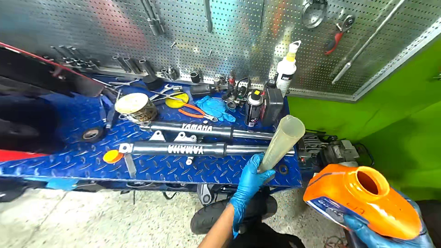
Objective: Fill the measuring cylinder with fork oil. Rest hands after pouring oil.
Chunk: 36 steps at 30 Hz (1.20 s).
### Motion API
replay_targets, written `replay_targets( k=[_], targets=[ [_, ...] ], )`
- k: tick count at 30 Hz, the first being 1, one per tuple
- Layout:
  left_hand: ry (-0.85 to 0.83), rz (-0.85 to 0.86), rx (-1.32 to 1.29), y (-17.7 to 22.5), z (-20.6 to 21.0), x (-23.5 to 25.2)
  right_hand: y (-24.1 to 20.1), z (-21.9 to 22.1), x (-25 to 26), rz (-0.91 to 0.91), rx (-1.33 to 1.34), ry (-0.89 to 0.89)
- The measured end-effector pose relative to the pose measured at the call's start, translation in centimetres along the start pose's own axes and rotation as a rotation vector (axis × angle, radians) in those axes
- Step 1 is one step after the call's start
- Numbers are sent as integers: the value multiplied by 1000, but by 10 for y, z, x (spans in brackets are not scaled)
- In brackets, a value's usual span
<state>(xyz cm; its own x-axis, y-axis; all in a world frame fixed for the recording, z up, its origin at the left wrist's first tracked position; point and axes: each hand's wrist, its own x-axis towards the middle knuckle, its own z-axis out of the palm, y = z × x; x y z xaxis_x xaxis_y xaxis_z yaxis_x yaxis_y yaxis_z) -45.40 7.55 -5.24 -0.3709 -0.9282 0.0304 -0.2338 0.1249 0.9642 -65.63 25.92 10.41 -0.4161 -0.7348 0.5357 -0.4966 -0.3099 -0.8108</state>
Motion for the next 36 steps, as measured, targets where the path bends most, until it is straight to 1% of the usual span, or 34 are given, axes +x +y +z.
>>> replay_targets(
  k=[2, 4, 7, 10, 13, 17, 20, 22, 26, 29, 31, 34, 36],
  targets=[
    [140, 42, 59, 4, 11, -2, -6, 4, 13, -48, -42, 4],
    [197, 36, 120, 8, 18, -1, -11, 7, 23, -53, -106, 16],
    [100, 1, 322, 9, 10, -2, -20, 14, 36, -30, -153, 17],
    [15, 59, 569, -5, -8, -9, -24, 19, 53, -65, -159, -19],
    [-62, 36, 680, -11, -23, -16, -29, 21, 66, -94, -212, -74],
    [-47, 23, 710, -19, -25, -17, -39, 21, 77, -82, -289, -123],
    [-118, -14, 783, -23, -24, -15, -43, 21, 82, -62, -337, -137],
    [-137, -8, 814, -23, -22, -12, -47, 21, 85, -37, -369, -136],
    [-221, -43, 856, -17, -21, -11, -53, 21, 89, -10, -485, -149],
    [-216, -35, 857, -16, -20, -12, -59, 21, 91, -6, -579, -158],
    [-227, -50, 843, -16, -21, -12, -63, 21, 92, -14, -591, -175],
    [-304, -110, 842, -9, -25, -8, -67, 21, 93, -15, -613, -185],
    [-332, -120, 860, -4, -26, -5, -69, 21, 95, -6, -620, -196]
  ],
)
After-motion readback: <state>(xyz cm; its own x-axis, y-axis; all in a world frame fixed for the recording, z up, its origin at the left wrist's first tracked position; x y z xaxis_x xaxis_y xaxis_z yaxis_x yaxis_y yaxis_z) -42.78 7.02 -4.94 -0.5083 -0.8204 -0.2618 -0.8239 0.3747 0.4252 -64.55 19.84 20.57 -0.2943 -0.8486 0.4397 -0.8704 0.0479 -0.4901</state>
